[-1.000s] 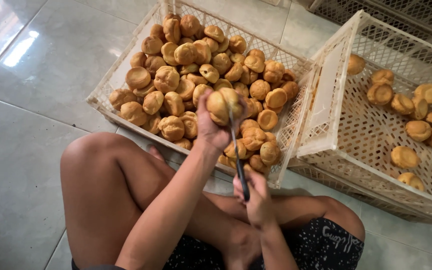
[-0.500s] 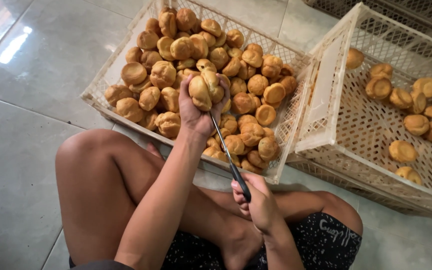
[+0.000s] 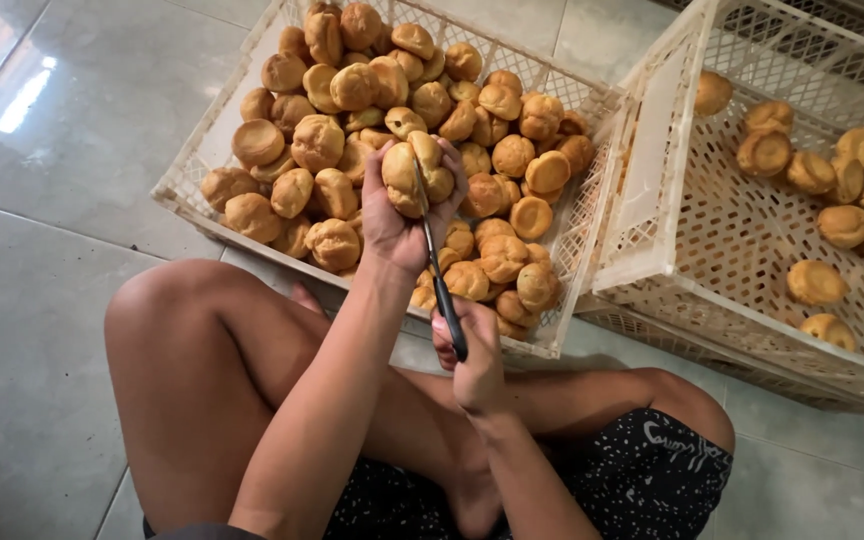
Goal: The person is sitting on the floor, picking up small baked buns from a plastic crate, cutting them partially open with scissors, and placing them into another crate.
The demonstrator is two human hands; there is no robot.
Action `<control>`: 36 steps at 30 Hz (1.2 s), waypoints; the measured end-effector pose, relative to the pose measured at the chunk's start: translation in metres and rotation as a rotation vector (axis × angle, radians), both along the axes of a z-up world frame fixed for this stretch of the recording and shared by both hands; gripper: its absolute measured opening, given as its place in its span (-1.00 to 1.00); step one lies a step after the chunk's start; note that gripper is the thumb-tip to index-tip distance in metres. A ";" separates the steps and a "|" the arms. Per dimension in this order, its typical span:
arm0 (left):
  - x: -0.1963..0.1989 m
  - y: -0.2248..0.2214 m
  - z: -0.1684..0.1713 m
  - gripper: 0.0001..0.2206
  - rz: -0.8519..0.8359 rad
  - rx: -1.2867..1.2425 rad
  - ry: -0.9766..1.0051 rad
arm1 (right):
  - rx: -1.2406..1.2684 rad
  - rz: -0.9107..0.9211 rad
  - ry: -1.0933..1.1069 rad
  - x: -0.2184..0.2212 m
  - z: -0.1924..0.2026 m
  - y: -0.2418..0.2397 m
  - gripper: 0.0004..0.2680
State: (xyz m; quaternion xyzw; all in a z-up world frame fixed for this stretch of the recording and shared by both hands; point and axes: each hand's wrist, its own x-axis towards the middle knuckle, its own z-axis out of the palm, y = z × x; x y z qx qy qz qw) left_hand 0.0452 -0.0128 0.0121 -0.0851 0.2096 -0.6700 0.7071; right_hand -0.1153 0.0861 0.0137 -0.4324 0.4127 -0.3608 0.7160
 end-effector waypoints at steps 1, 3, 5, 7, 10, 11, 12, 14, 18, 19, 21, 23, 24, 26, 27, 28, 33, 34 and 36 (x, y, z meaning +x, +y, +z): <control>-0.001 0.001 0.001 -0.75 0.002 -0.020 0.001 | -0.019 -0.005 -0.020 0.004 0.000 -0.001 -0.82; -0.003 0.003 0.003 -0.75 0.004 -0.036 0.002 | -0.033 -0.011 -0.039 0.009 0.003 -0.004 -0.83; -0.005 0.001 0.003 -0.76 0.005 -0.038 -0.039 | -0.089 0.006 -0.036 0.013 0.008 -0.010 -0.82; -0.008 0.001 0.001 -0.75 -0.011 -0.020 -0.043 | -0.089 0.002 -0.039 0.013 0.009 -0.010 -0.82; -0.012 0.002 0.000 -0.74 -0.030 -0.030 -0.056 | -0.084 -0.003 -0.045 0.011 0.009 -0.012 -0.81; -0.014 0.003 0.000 -0.74 -0.034 -0.056 -0.065 | -0.078 -0.004 -0.051 0.009 0.008 -0.012 -0.81; -0.014 0.003 0.000 -0.74 -0.035 -0.054 -0.066 | -0.076 -0.005 -0.051 0.008 0.009 -0.013 -0.81; -0.015 0.002 0.000 -0.74 -0.034 -0.061 -0.076 | -0.081 0.023 -0.003 0.006 0.010 -0.013 -0.80; -0.010 0.003 -0.006 -0.79 -0.015 -0.054 -0.124 | -0.043 0.026 0.027 0.006 0.021 -0.002 -0.84; -0.011 0.003 -0.006 -0.79 -0.012 -0.051 -0.118 | -0.027 0.020 0.019 0.005 0.019 -0.001 -0.83; -0.012 0.002 -0.007 -0.79 -0.011 -0.048 -0.114 | -0.010 0.012 0.010 0.002 0.017 0.001 -0.83; -0.012 -0.001 -0.010 -0.77 -0.012 -0.040 -0.111 | 0.003 0.050 -0.090 -0.004 0.019 0.006 -0.80; -0.011 -0.001 -0.008 -0.77 -0.017 -0.040 -0.112 | 0.003 0.046 -0.092 -0.012 0.021 0.009 -0.80; -0.006 -0.001 0.001 -0.78 0.016 0.038 -0.103 | 0.054 0.100 -0.183 -0.025 0.025 0.015 -0.68; -0.002 0.001 -0.008 -0.78 0.013 0.034 -0.111 | 0.049 0.098 -0.190 -0.036 0.022 0.019 -0.68; 0.000 0.002 -0.016 -0.72 0.082 0.068 -0.234 | 0.079 0.117 -0.187 -0.047 0.019 0.023 -0.82; -0.032 -0.023 0.006 -0.72 0.023 0.353 -0.602 | -0.064 0.103 -0.195 -0.085 0.013 0.018 -0.83; -0.051 -0.032 0.045 -0.73 0.044 0.300 -0.788 | -0.112 0.073 -0.217 -0.089 0.012 0.012 -0.77; -0.088 -0.065 0.080 -0.74 0.022 0.251 -0.970 | -0.135 0.008 -0.230 -0.098 0.012 0.015 -0.71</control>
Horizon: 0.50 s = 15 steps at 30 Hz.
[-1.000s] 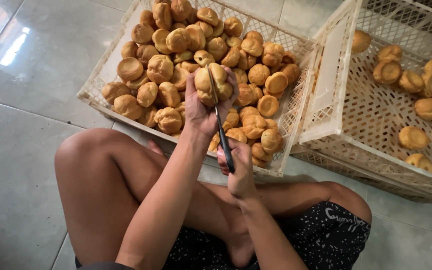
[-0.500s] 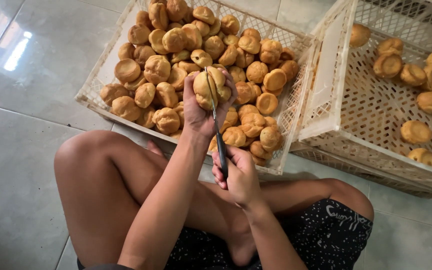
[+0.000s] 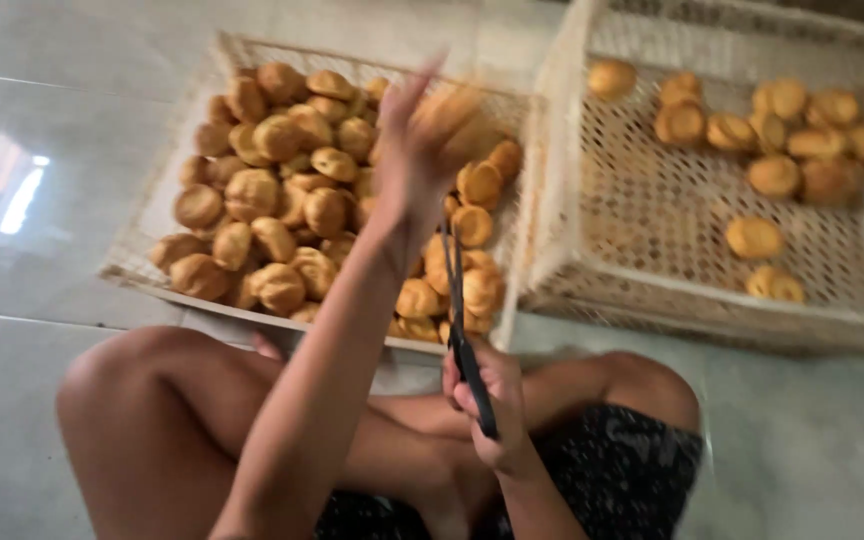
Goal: The person is sitting on the floor, picking up small baked buns from a plastic crate, cutting them partially open with scissors, and placing them into another crate.
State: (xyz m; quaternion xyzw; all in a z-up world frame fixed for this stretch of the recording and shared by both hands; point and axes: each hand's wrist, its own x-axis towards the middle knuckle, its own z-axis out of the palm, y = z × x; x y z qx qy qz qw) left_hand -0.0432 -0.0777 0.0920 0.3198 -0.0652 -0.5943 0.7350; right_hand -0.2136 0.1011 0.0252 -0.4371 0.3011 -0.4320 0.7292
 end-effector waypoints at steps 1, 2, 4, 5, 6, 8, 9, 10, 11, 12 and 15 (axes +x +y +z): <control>-0.013 -0.032 0.002 -0.52 -0.181 -0.273 -0.299 | -0.060 -0.026 -0.040 -0.003 0.002 -0.003 -0.70; -0.026 -0.062 0.003 -0.20 -0.365 -0.548 -0.593 | -0.121 -0.051 -0.079 -0.005 0.005 -0.005 -0.69; -0.043 -0.085 0.006 -0.43 -0.283 -0.444 -0.945 | -0.159 -0.084 -0.081 -0.010 0.008 -0.009 -0.71; -0.052 -0.097 0.007 -0.56 -0.188 -0.309 -1.287 | -0.187 -0.110 -0.086 -0.014 0.010 -0.010 -0.73; -0.051 -0.100 -0.025 -0.56 -0.191 -0.317 -1.286 | -0.191 -0.116 -0.085 -0.019 0.009 -0.011 -0.73; -0.050 -0.111 -0.088 -0.75 -0.182 -0.061 -1.753 | -0.091 -0.139 -0.148 -0.028 0.006 -0.013 -0.71; -0.045 -0.104 -0.116 -0.75 -0.188 -0.076 -1.756 | -0.097 -0.152 -0.151 -0.032 0.004 -0.014 -0.71; -0.040 -0.097 -0.144 -0.67 -0.247 -0.224 -2.024 | -0.046 -0.133 -0.220 -0.034 0.003 -0.015 -0.72; -0.035 -0.091 -0.172 -0.35 -0.304 -0.386 -2.283 | 0.002 -0.113 -0.287 -0.038 0.001 -0.016 -0.73; -0.030 -0.089 -0.174 -0.35 -0.304 -0.404 -2.283 | -0.006 -0.126 -0.288 -0.037 0.000 -0.018 -0.73; -0.024 -0.079 -0.180 -0.13 -0.661 -0.371 -2.573 | 0.005 -0.150 -0.295 -0.039 -0.003 -0.021 -0.71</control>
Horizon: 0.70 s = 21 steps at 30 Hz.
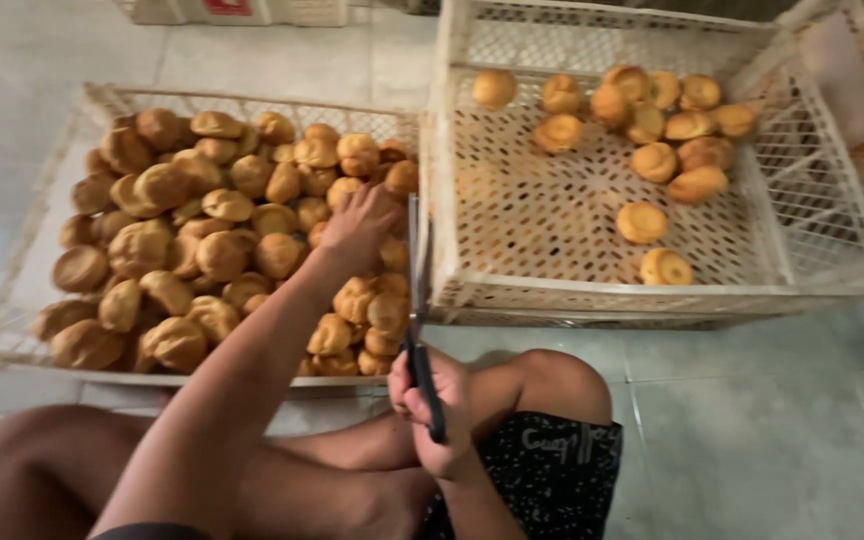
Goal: The person is sitting on the floor, picking up small baked buns from a plastic crate, cutting them partially open with scissors, and placing them into another crate.
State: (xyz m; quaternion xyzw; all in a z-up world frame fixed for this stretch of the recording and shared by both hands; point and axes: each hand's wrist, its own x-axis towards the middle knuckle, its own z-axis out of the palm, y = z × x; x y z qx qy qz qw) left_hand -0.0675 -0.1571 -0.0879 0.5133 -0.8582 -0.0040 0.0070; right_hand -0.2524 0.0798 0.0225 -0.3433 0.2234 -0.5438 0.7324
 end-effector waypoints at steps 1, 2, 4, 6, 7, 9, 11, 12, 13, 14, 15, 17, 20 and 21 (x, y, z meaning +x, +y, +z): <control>-0.001 0.003 0.001 -0.52 0.007 -0.201 -0.016 | 0.011 0.006 -0.006 0.000 -0.001 -0.002 -0.71; 0.000 0.006 0.001 -0.85 0.015 -0.398 -0.032 | 0.025 0.012 -0.016 0.002 -0.001 -0.004 -0.71; -0.001 0.014 -0.001 -0.75 -0.037 -0.329 -0.028 | 0.021 0.009 -0.011 0.002 0.004 -0.006 -0.71; -0.002 0.020 0.007 -0.64 -0.089 -0.255 -0.030 | 0.022 0.007 -0.011 0.004 0.006 -0.009 -0.71; -0.005 0.023 0.015 -0.47 -0.140 -0.217 -0.027 | 0.032 0.032 -0.041 0.005 0.006 -0.010 -0.72; -0.011 0.027 0.030 -0.27 -0.193 -0.182 -0.022 | 0.038 0.053 -0.069 0.007 0.007 -0.012 -0.72; -0.019 0.031 0.042 -0.43 -0.196 0.072 -0.019 | 0.078 0.072 -0.083 0.008 0.008 -0.010 -0.77; -0.010 0.031 0.032 -0.43 -0.194 0.072 -0.015 | 0.080 0.074 -0.079 0.008 0.005 -0.009 -0.77; -0.001 0.030 0.022 -0.47 -0.272 0.045 0.023 | 0.076 0.075 -0.046 0.009 0.003 -0.009 -0.79; 0.008 0.026 0.014 -0.50 -0.349 0.011 0.060 | 0.066 0.077 -0.013 0.010 0.002 -0.011 -0.81; 0.008 0.032 0.032 -0.50 -0.347 0.005 0.063 | 0.061 0.079 -0.010 0.011 0.008 -0.012 -0.81; 0.008 0.046 0.066 -0.69 -0.093 0.179 0.101 | 0.020 -0.057 0.203 0.013 0.018 -0.014 -0.87; 0.018 0.094 0.119 -0.68 -0.056 -0.049 0.808 | -0.294 -0.399 0.937 0.015 0.038 -0.024 -0.83; 0.029 0.117 0.115 -0.68 -0.052 -0.051 0.810 | -0.296 -0.396 0.939 0.019 0.051 -0.025 -0.83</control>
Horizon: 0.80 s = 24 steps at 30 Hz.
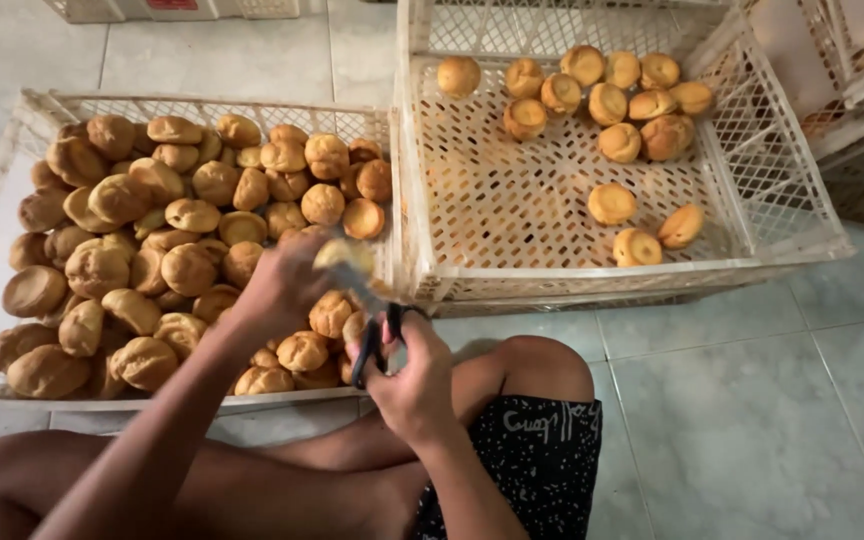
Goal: The person is sitting on the floor, picking up small baked buns from a plastic crate, cutting them partially open with scissors, and placing them into another crate.
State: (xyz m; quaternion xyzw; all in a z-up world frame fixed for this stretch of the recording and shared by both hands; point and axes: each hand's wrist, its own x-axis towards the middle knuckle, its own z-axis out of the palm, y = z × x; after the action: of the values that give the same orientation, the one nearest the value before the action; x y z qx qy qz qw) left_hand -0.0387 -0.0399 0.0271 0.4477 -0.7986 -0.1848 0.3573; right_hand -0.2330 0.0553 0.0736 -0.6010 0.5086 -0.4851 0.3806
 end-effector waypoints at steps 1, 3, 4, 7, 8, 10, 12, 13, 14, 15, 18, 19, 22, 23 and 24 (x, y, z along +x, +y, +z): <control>0.013 0.021 -0.003 -0.73 -0.039 0.254 0.170 | -0.061 -0.009 0.116 0.007 0.013 -0.003 -0.85; 0.030 0.060 -0.006 -0.74 -0.073 0.504 0.340 | -0.126 -0.011 0.229 0.021 0.022 -0.003 -0.85; 0.033 0.077 -0.006 -0.77 0.070 0.715 0.367 | -0.059 0.090 0.049 0.029 0.017 0.000 -0.81; 0.053 0.101 -0.022 -0.74 0.224 0.979 0.329 | 0.064 0.088 -0.170 0.050 0.007 0.014 -0.85; 0.060 0.104 -0.030 -0.60 0.218 1.022 0.255 | 0.102 -0.025 -0.213 0.056 0.004 0.019 -0.78; 0.055 0.097 -0.041 -0.49 0.218 1.016 0.605 | 0.143 -0.138 -0.131 0.051 -0.033 0.021 -0.74; 0.047 0.096 -0.033 -0.36 0.219 0.968 0.959 | 0.166 -0.238 -0.051 0.053 -0.032 0.023 -0.70; 0.044 0.098 -0.018 -0.37 0.296 1.066 1.081 | 0.021 -0.231 -0.069 0.061 -0.012 0.026 -0.69; 0.039 0.098 -0.004 -0.37 0.373 1.164 1.202 | -0.125 -0.224 -0.089 0.067 0.008 0.028 -0.68; 0.040 0.099 -0.003 -0.37 0.363 1.165 1.199 | -0.130 -0.232 -0.086 0.071 0.012 0.030 -0.68; 0.036 0.098 -0.015 -0.36 0.183 1.353 1.162 | -0.325 -0.263 0.075 0.075 0.010 0.034 -0.66; 0.036 0.095 -0.026 -0.42 0.207 1.294 1.180 | -0.341 -0.238 0.036 0.077 0.002 0.033 -0.67; 0.040 0.088 -0.032 -0.48 0.387 1.241 1.281 | -0.305 -0.107 -0.070 0.076 -0.011 0.034 -0.67; 0.043 0.089 -0.030 -0.47 0.548 1.250 1.362 | -0.246 -0.002 -0.134 0.074 -0.014 0.035 -0.67; 0.044 0.089 -0.041 -0.47 0.562 1.235 1.380 | -0.246 0.020 -0.135 0.077 -0.018 0.037 -0.67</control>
State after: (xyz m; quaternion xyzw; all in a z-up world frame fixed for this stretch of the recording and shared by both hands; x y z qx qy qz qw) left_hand 0.0052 0.0496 -0.0137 0.5244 -0.0390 -0.7020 0.4804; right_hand -0.1563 0.0921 0.0557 -0.6143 0.4123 -0.5792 0.3424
